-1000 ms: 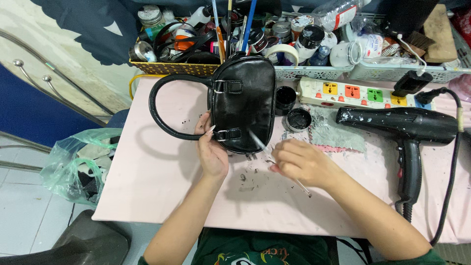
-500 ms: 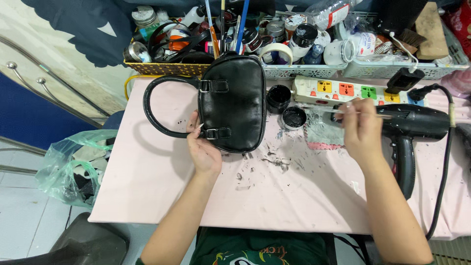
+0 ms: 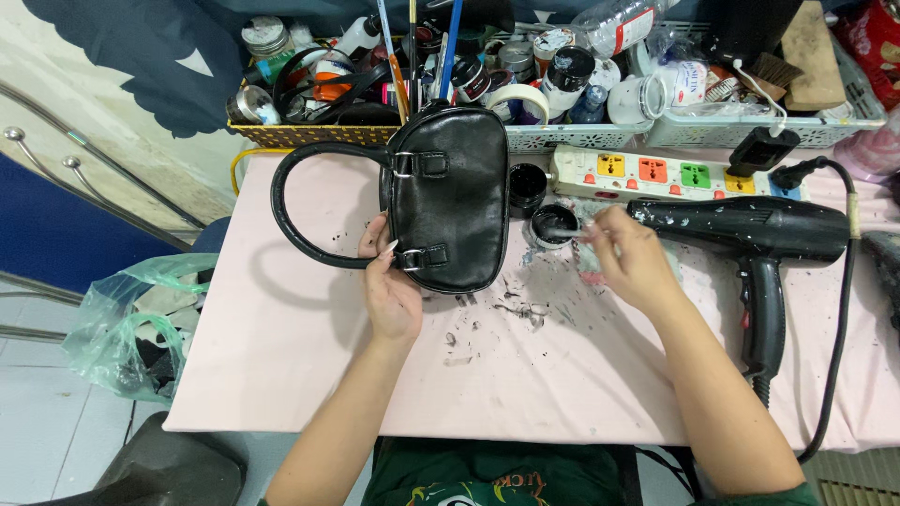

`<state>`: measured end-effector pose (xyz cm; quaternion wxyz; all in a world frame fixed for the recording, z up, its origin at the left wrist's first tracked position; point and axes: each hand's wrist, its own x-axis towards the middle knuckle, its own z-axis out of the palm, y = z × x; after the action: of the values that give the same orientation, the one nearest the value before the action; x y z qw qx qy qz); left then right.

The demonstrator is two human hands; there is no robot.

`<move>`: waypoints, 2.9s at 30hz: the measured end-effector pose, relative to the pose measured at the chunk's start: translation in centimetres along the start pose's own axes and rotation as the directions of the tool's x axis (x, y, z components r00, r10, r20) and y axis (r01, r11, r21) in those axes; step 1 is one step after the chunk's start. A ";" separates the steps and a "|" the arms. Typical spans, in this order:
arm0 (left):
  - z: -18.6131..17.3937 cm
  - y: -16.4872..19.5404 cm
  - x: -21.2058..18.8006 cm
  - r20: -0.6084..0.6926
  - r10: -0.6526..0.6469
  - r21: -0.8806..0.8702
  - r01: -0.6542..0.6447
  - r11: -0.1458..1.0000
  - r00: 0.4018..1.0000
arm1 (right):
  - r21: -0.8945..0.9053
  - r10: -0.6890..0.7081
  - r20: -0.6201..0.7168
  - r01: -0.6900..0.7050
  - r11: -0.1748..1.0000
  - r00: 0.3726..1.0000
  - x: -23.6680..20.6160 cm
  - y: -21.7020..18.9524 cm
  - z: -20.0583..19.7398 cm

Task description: The person applies a black liquid from a container to the exterior of a handbag using a small brush, then uses a handheld hair dryer to dry the treated areas. The person repeats the painting and drying actions across the bag's surface, turning it over to reach different sections.

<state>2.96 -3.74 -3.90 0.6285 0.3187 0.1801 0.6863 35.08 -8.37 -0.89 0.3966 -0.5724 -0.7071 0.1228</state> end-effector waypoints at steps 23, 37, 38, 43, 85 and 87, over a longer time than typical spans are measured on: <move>0.7 -0.4 -0.2 0.012 0.045 0.040 -0.045 0.998 0.999 | 0.020 -0.717 -0.221 0.738 0.674 0.661 -1.7 -4.4 2.0; 0.5 -0.5 -0.3 -0.011 0.019 0.010 -0.019 1.000 1.000 | 0.021 -0.566 -0.173 0.577 0.816 0.806 0.6 -6.4 2.5; 0.6 -0.5 -0.3 -0.010 0.024 0.011 -0.024 1.000 1.000 | -0.030 -0.633 -0.171 0.639 0.769 0.755 0.6 -6.4 2.6; 0.5 -0.5 -0.1 -0.012 0.024 0.003 -0.024 1.000 1.000 | 0.051 -0.721 -0.009 0.720 0.692 0.693 -1.1 -6.9 2.4; 1.6 0.2 0.0 -0.010 0.001 -0.002 -0.001 1.000 1.000 | 0.069 -0.630 -0.133 0.641 0.764 0.765 0.3 -7.0 1.6; 1.7 0.2 0.0 0.002 0.017 0.010 -0.017 1.000 1.000 | -0.048 -0.645 -0.070 0.643 0.764 0.761 0.2 -6.7 1.3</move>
<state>3.97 -4.02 -2.52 0.6211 0.3240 0.1804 0.6904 29.44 -9.97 2.56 0.4372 -0.3036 -0.8450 -0.0516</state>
